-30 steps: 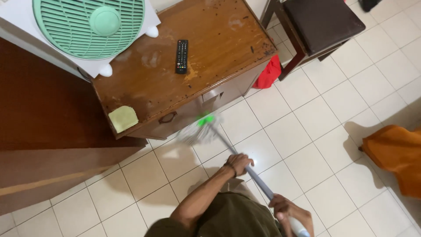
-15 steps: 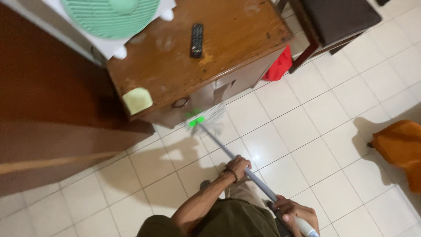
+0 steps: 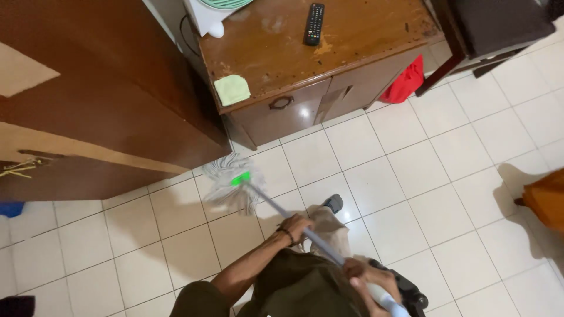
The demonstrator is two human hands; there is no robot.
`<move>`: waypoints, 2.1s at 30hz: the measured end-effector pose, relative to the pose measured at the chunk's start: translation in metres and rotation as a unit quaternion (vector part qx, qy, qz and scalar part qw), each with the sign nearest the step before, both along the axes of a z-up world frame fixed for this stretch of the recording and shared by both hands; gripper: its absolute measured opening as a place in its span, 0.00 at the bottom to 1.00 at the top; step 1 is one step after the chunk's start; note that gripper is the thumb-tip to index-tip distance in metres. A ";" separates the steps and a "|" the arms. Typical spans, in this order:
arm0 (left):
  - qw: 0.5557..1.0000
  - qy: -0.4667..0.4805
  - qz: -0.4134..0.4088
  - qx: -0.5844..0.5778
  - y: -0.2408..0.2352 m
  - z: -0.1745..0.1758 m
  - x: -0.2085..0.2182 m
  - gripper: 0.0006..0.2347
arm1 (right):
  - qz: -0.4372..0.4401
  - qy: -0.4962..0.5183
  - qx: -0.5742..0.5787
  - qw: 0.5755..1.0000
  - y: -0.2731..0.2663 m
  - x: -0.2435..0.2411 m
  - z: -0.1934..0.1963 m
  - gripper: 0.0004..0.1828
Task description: Mopping the floor in a hotel room.
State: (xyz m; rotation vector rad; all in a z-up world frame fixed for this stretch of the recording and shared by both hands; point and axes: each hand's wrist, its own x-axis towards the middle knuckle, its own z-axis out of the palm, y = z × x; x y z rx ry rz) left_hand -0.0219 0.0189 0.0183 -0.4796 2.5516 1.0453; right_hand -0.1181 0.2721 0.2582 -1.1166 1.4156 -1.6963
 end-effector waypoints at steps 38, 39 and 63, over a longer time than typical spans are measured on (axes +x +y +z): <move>0.990 0.133 -0.036 0.011 0.081 0.007 0.007 0.07 | 0.134 0.147 0.016 0.980 0.017 -0.024 0.061 0.23; 0.967 0.243 -0.068 0.011 0.093 0.004 -0.018 0.05 | 0.083 0.217 -0.020 0.972 0.025 -0.030 0.064 0.24; 0.966 -0.093 0.217 0.101 0.109 0.029 -0.029 0.10 | 0.210 -0.147 0.022 0.966 0.019 -0.124 -0.004 0.23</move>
